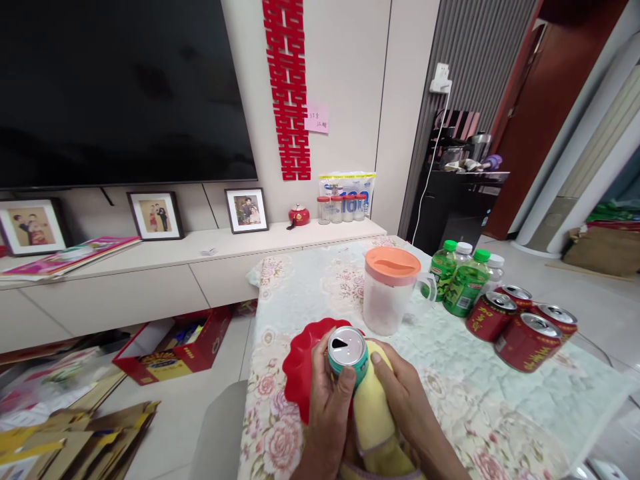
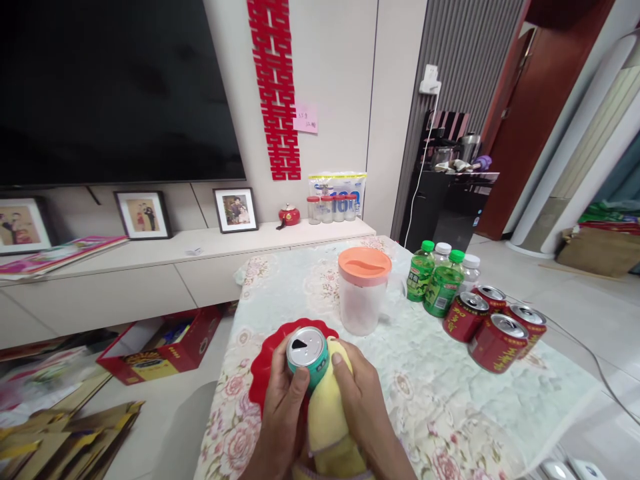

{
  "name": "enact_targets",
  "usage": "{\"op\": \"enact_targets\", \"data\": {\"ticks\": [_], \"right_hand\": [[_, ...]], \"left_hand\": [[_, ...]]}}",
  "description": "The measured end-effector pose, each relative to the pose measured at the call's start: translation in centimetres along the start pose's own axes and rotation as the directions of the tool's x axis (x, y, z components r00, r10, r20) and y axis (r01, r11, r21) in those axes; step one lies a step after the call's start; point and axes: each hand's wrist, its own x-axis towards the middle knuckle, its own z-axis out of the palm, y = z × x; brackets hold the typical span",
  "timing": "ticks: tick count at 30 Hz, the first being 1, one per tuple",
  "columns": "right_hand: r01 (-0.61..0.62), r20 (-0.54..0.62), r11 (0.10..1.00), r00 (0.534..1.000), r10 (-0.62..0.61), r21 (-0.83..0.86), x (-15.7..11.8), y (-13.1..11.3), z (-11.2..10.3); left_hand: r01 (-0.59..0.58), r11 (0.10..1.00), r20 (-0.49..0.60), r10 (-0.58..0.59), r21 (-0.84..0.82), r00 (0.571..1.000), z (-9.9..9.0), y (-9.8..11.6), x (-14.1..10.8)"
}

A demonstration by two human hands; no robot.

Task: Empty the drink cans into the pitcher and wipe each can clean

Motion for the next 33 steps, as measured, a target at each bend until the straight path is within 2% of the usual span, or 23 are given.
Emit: {"op": "enact_targets", "data": {"ticks": [4,7,10,14,17,21,23,25,27,30,33], "right_hand": [[0.079,-0.111,0.985,0.989,-0.097,-0.151,-1.0,-0.6,0.1],[0.209,-0.163,0.944,0.953,-0.255,-0.254,-1.8,-1.4,-0.2],[0.343,-0.157,0.881,0.899,-0.409,-0.327,-2.4,-1.8,-0.5],[0.434,-0.124,0.823,0.854,-0.505,-0.365,-2.3,-1.5,-0.7],[0.430,-0.129,0.826,0.855,-0.502,-0.364,-1.8,-1.3,-0.7],[0.306,-0.173,0.921,0.920,-0.351,-0.243,-1.2,-1.4,-1.1],[0.237,-0.153,0.955,0.952,-0.265,-0.177,-1.1,-1.7,-1.7],[0.240,-0.106,0.956,0.960,-0.259,-0.166,-1.0,-2.0,-2.3],[0.323,-0.061,0.920,0.937,-0.344,-0.222,-1.0,-2.5,-2.9],[0.468,-0.018,0.802,0.860,-0.510,-0.372,-1.1,-3.4,-3.6],[0.556,0.049,0.688,0.793,-0.607,-0.467,-1.3,-4.3,-3.7]], "left_hand": [[0.003,1.000,0.040,-0.002,-0.026,0.999,0.2,-0.1,-0.2],[0.011,0.999,0.045,-0.009,-0.044,0.999,0.4,-0.2,-0.4],[0.019,0.999,0.033,-0.017,-0.041,0.999,0.6,-0.1,-0.6],[0.066,0.997,0.111,-0.061,-0.044,0.992,0.4,-0.3,-0.6],[0.086,0.994,0.182,-0.072,-0.071,0.981,0.0,-0.8,-0.5],[0.087,0.991,0.276,-0.057,-0.098,0.960,-0.2,-1.0,-0.4],[0.117,0.988,0.308,-0.081,-0.100,0.948,-0.2,-0.7,-0.4],[0.140,0.985,0.326,-0.101,-0.100,0.940,-0.1,-0.3,-0.6],[0.155,0.982,0.349,-0.108,-0.110,0.931,-0.1,0.0,-0.8],[0.200,0.970,0.404,-0.128,-0.141,0.906,0.0,0.0,-0.9],[0.187,0.971,0.421,-0.109,-0.149,0.901,0.1,-0.4,-0.9]]}}
